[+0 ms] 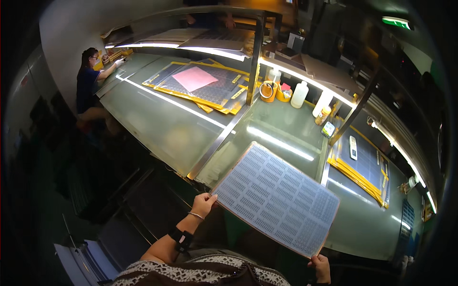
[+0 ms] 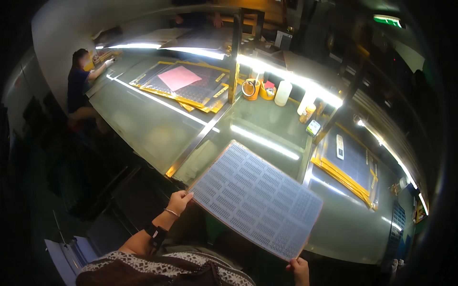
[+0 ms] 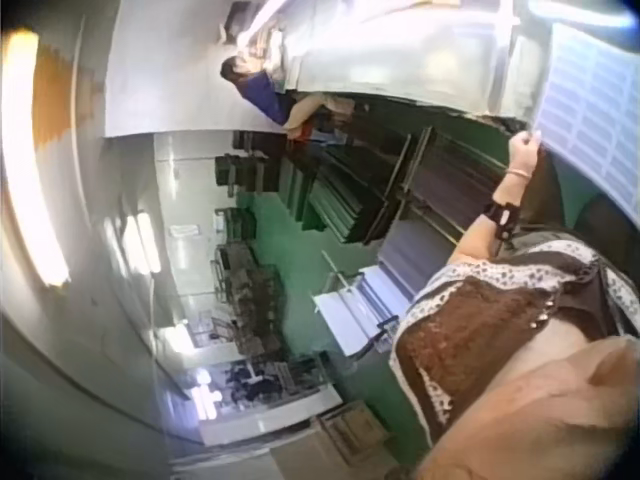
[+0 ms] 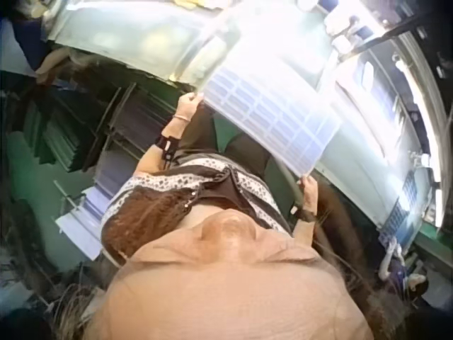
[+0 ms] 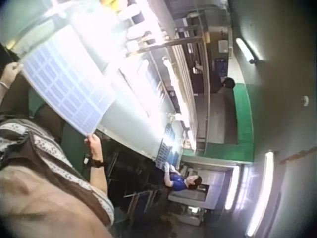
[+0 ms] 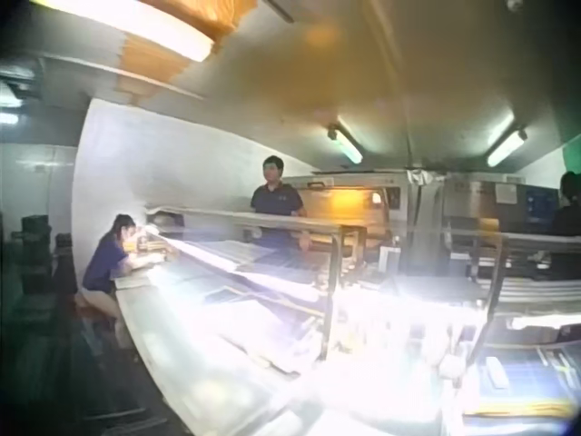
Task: Inspecting and sorting large industrial sheets on a lighted workstation and placing them into drying racks.
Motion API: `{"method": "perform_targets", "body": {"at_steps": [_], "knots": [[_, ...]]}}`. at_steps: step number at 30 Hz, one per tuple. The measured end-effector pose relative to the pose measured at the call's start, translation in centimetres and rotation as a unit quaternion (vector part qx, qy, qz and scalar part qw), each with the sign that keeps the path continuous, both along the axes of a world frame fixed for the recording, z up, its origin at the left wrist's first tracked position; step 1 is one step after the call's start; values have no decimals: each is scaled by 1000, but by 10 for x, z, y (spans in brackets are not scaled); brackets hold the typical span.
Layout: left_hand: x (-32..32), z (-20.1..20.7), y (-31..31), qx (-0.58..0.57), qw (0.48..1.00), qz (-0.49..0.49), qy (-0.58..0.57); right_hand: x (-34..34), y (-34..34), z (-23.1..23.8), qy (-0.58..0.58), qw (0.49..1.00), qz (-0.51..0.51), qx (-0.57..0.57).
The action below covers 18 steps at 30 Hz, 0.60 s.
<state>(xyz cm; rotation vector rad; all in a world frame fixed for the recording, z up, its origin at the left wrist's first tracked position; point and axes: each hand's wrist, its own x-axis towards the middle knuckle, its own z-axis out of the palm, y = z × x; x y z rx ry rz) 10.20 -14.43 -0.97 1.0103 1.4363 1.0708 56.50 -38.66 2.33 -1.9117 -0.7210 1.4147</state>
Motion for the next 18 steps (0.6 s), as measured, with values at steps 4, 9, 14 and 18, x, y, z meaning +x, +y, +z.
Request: {"method": "perform_targets", "body": {"at_steps": [4,9,14,18], "knots": [[-1,-7,0,-23,998,18,-61,-53,15,68,-99,993,-16,59],[-4,-2,5,-44,994,0,-105,-39,11,46,-41,997,-23,61],[-11,-8,9,-29,994,4,-103,-34,3,31,96,992,-43,73],[-36,-6,15,-34,994,-45,-89,-47,1,42,188,975,85,-78]]}}
